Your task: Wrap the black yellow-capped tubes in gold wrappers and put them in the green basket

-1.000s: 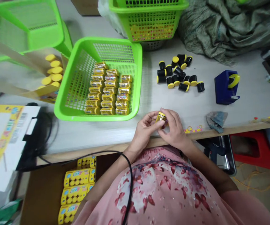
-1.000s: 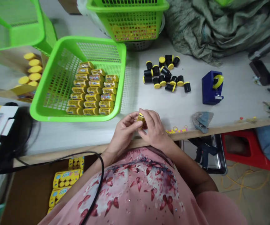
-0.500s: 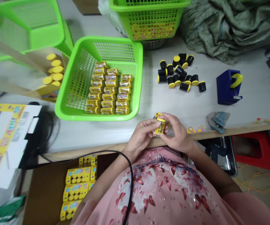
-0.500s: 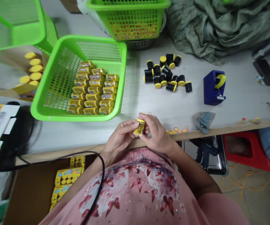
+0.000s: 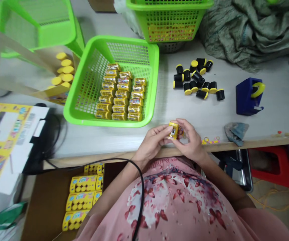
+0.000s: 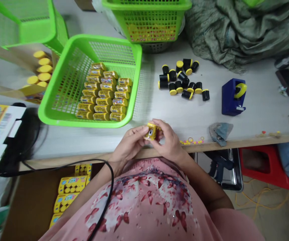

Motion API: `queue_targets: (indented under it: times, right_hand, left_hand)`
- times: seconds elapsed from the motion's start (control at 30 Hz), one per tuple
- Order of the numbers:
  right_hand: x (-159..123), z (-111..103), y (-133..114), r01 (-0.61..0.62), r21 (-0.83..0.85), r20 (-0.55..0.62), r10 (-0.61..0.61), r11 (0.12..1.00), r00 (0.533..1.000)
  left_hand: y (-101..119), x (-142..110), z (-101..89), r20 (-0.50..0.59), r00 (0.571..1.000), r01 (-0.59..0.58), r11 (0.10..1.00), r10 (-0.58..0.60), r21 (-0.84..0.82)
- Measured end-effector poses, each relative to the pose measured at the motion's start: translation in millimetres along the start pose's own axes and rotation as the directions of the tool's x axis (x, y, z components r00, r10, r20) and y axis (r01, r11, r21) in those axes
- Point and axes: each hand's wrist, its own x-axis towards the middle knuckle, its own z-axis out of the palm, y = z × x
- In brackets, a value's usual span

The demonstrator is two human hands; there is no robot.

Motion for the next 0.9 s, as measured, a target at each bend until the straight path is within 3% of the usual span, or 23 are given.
queue_targets:
  times: [0.07, 0.33, 0.47, 0.67, 0.73, 0.9]
  right_hand:
    - [2.3, -3.3, -0.2, -0.023, 0.055, 0.037, 0.021, 0.998, 0.999]
    - [13.5, -15.4, -1.1, 0.134, -0.053, 0.092, -0.129, 0.99, 0.987]
    - [8.2, -10.3, 1.9, 0.21, -0.172, 0.13, -0.189, 0.962, 0.973]
    - [14.7, -22.3, -0.2, 0.121, -0.174, 0.248, -0.076, 0.977, 0.966]
    - [23.3, -34.2, -3.8, 0.163, -0.133, 0.365, -0.104, 0.978, 0.925]
    - [53.9, -59.6, -7.2, 0.367, -0.096, 0.599, -0.24, 0.925, 0.764]
  left_hand:
    - [1.0, -1.3, -3.3, 0.058, 0.997, 0.055, 0.997, -0.051, -0.055]
    - [2.5, 0.1, -6.5, -0.024, 0.997, 0.073, 0.997, -0.073, -0.033]
    - [2.2, 0.7, -3.0, -0.14, 0.989, -0.03, 0.998, 0.039, 0.062]
    - [3.7, 2.2, -0.2, -0.173, 0.977, -0.097, 0.981, 0.127, 0.171]
    - [3.3, 3.1, -2.5, -0.113, 0.985, -0.113, 0.979, 0.133, 0.168]
    - [-0.2, 3.7, -13.2, 0.004, 0.991, -0.132, 0.982, 0.133, 0.135]
